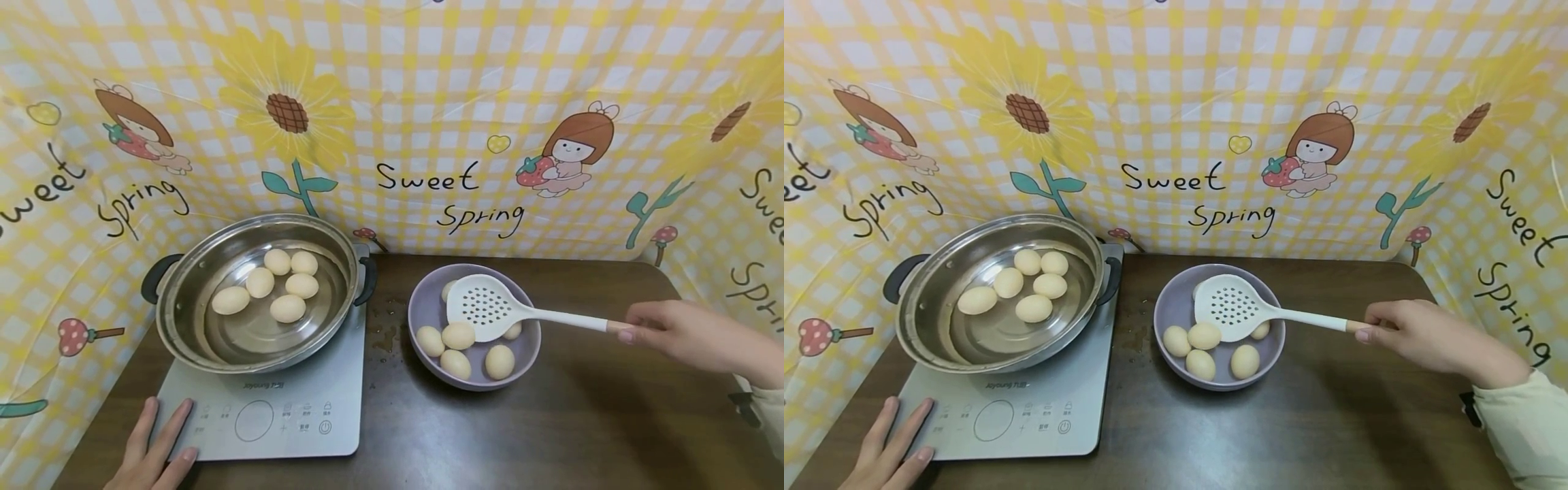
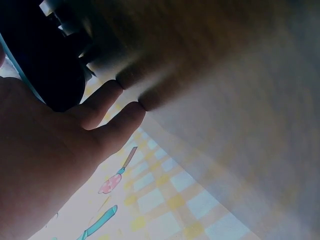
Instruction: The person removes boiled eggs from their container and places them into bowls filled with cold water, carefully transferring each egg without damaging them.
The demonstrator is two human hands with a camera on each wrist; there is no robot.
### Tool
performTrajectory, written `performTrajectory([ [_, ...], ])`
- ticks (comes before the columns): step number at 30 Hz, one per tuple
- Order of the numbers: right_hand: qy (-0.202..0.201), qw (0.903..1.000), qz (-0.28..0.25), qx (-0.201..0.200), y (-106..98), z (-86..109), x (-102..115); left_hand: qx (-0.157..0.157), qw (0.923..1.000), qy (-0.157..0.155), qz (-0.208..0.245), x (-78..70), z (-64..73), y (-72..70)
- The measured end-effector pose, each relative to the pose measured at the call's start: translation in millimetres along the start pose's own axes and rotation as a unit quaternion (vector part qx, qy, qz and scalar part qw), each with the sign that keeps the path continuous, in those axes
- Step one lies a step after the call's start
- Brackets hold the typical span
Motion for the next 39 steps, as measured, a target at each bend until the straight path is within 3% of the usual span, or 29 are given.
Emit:
performTrajectory([
  [8, -0.006, 0.9981, 0.036, -0.049, -4.8, 0.7, 0.2, 0.011, 0.9997, -0.014, -0.018, 2.8, 2.0, 0.9],
  [15, -0.048, 0.9937, 0.02, -0.099, -10.8, 1.9, 7.6, 0.008, 0.9999, -0.009, -0.007, 1.0, 2.9, 1.8],
  [21, -0.054, 0.9896, 0.002, -0.133, -15.8, 4.9, 10.6, 0.016, 0.9993, -0.017, -0.029, 3.6, 1.9, 1.2],
  [33, -0.046, 0.9909, -0.026, -0.124, -10.9, 3.3, 10.3, 0.003, 0.9996, -0.006, -0.026, 3.4, 3.0, 0.8],
  [39, -0.045, 0.99, -0.041, -0.127, -11.6, -3.2, 21.6, -0.012, 0.9997, -0.002, -0.023, 4.3, 2.0, 0.1],
])
Point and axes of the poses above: each hand's wrist, its own z-axis away from the middle knuckle, its own y-axis out of the palm, x = y × z, the point moved 8 cm from there along -z, towards the middle knuckle, and after that the axes turned 15 degrees about -z, right-handed, at the moved point
